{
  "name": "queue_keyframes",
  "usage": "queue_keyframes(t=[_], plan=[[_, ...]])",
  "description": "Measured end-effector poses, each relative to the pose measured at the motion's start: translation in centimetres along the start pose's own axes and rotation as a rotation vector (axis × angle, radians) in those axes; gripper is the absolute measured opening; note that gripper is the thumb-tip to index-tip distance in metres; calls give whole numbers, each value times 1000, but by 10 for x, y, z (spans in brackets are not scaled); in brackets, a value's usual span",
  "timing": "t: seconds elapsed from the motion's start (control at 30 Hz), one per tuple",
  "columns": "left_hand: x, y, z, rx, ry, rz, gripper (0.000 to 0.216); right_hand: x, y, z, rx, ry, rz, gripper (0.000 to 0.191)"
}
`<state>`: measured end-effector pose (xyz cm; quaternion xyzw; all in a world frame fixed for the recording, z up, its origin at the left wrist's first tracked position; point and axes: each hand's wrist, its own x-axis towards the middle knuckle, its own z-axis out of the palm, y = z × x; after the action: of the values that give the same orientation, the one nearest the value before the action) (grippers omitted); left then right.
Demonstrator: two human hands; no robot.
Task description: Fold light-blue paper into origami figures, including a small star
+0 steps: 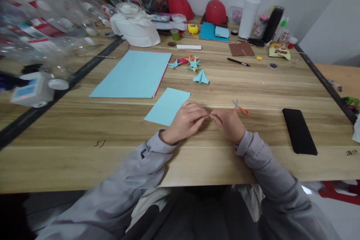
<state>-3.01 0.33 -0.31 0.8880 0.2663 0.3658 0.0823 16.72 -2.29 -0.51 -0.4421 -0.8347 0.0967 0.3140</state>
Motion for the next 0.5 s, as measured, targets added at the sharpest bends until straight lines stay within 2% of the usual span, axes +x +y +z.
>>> queue_keyframes(t=[0.3, 0.5], plan=[[-1, 0, 0, 40, -21, 61, 26, -5, 2, 3, -58, 9, -80, 28], [0, 0, 1, -13, 6, -48, 25, -5, 5, 3, -78, 64, -49, 24]])
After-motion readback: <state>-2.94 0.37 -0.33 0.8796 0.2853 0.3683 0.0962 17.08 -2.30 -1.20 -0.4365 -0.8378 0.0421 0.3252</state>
